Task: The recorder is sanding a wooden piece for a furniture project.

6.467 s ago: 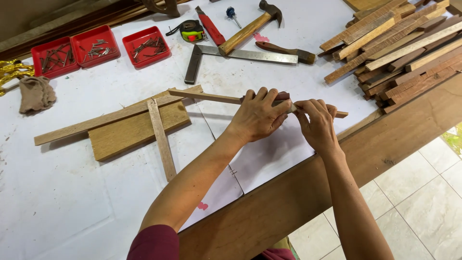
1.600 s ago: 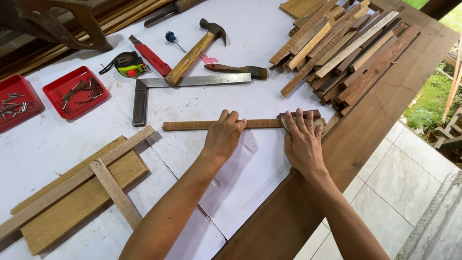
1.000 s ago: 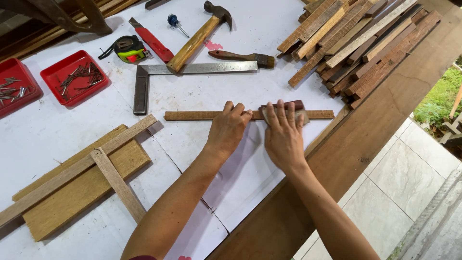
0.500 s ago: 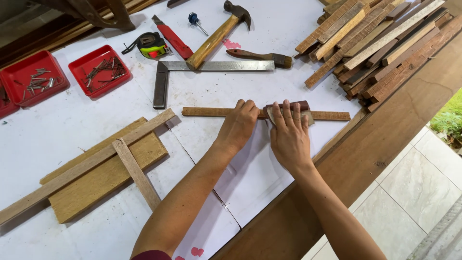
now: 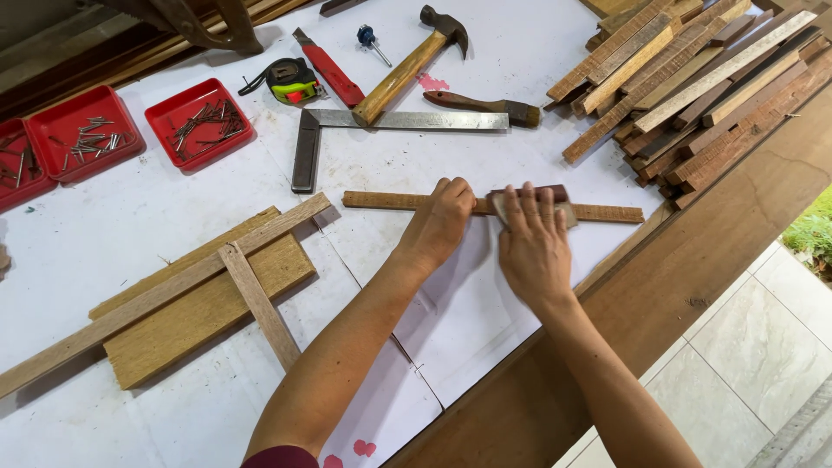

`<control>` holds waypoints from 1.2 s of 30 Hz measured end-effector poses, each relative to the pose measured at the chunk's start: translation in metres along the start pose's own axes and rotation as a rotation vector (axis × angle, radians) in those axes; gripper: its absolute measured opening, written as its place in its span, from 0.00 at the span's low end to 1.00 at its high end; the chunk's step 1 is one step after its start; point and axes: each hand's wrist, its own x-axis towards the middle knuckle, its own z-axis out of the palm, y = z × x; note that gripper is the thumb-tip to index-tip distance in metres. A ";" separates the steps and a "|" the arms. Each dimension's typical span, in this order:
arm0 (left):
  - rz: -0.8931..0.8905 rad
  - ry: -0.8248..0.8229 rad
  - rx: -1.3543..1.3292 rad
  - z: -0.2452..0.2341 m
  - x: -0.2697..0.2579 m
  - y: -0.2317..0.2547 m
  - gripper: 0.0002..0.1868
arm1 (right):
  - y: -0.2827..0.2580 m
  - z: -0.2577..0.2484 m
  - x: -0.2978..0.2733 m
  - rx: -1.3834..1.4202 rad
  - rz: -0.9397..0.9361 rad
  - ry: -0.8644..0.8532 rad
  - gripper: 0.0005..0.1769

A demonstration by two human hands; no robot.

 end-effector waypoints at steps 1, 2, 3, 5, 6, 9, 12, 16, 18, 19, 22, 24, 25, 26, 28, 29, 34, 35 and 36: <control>-0.006 0.000 -0.001 -0.002 -0.001 0.000 0.02 | 0.000 -0.005 -0.002 0.000 -0.004 -0.005 0.34; -0.014 0.019 -0.028 -0.004 -0.003 0.001 0.03 | 0.000 -0.010 -0.005 -0.011 0.017 0.015 0.35; -0.020 0.041 -0.056 -0.006 -0.002 0.002 0.03 | 0.002 -0.016 -0.006 -0.024 0.038 0.037 0.35; -0.071 0.017 -0.109 -0.013 -0.001 0.004 0.05 | -0.006 0.005 0.001 -0.047 0.015 0.069 0.35; -0.119 -0.010 -0.158 -0.016 0.000 0.006 0.08 | -0.009 0.015 0.004 -0.067 -0.004 0.103 0.34; -0.181 0.041 -0.384 -0.024 0.001 0.003 0.15 | -0.050 0.003 0.003 -0.120 -0.058 0.093 0.37; -0.141 0.062 -0.427 -0.025 -0.003 -0.001 0.19 | -0.045 -0.013 0.003 0.074 -0.049 0.054 0.33; -0.195 0.005 -0.375 -0.025 -0.005 0.002 0.22 | -0.031 -0.006 0.004 0.053 0.004 0.039 0.34; -0.161 0.054 -0.406 -0.019 -0.007 -0.003 0.21 | -0.034 0.016 0.005 -0.022 -0.046 0.142 0.33; -0.160 0.056 -0.406 -0.020 -0.006 -0.003 0.21 | -0.042 0.013 0.006 -0.023 -0.046 0.144 0.33; -0.213 0.048 -0.426 -0.025 -0.006 -0.004 0.19 | -0.055 0.008 0.007 -0.022 -0.075 0.084 0.37; -0.153 0.039 -0.380 -0.025 -0.007 -0.001 0.15 | -0.042 0.008 0.007 0.186 -0.070 0.014 0.33; -0.151 0.036 -0.382 -0.021 -0.006 -0.002 0.15 | -0.033 -0.003 0.007 0.186 -0.067 0.014 0.33; -0.091 0.041 -0.313 -0.017 -0.005 -0.002 0.17 | -0.025 -0.012 0.006 0.200 -0.075 0.001 0.42; -0.035 0.044 -0.246 -0.015 -0.007 0.003 0.20 | -0.016 -0.033 0.000 0.214 -0.083 -0.017 0.51; -0.054 0.009 -0.195 -0.018 -0.008 0.008 0.24 | -0.014 -0.044 -0.005 0.222 -0.003 -0.046 0.55; -0.017 -0.033 0.072 0.005 -0.006 0.020 0.30 | 0.006 -0.040 -0.013 0.332 0.068 -0.090 0.65; -0.036 -0.102 0.117 0.009 -0.006 0.019 0.27 | 0.007 -0.037 -0.012 0.287 0.077 -0.111 0.62; -0.055 -0.171 0.162 0.014 -0.007 0.017 0.24 | 0.009 -0.034 -0.011 0.243 0.085 -0.132 0.59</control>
